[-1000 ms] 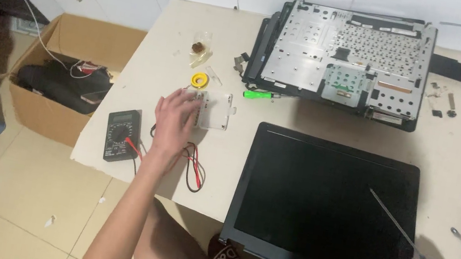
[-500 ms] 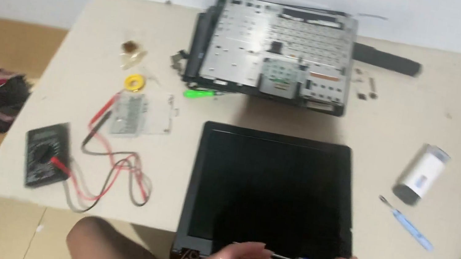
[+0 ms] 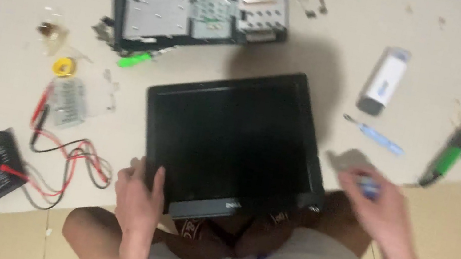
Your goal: Removing the display bezel from a laptop screen assembly using a screwdriver and manual prying.
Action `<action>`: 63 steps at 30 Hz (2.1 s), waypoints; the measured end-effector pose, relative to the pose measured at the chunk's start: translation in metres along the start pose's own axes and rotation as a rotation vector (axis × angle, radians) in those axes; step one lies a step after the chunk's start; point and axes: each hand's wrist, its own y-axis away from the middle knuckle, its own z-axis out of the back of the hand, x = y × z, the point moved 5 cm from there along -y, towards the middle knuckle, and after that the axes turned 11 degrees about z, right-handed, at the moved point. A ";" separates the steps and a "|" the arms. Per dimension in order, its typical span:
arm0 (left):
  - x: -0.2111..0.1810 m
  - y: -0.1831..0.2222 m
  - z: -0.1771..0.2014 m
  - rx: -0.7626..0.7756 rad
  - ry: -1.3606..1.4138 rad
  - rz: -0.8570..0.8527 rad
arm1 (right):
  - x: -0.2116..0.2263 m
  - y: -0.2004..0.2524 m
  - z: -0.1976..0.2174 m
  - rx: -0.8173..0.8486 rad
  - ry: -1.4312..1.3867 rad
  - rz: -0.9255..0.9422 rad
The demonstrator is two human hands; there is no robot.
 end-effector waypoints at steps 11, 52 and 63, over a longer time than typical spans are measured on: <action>0.016 0.018 0.016 0.199 -0.084 0.223 | 0.007 0.018 -0.015 0.196 0.359 0.028; -0.078 0.134 -0.065 0.018 0.323 -0.707 | -0.018 0.031 0.086 -0.785 0.043 0.925; -0.081 0.128 -0.064 -0.008 0.395 -0.671 | 0.015 0.036 0.056 -0.679 0.074 0.827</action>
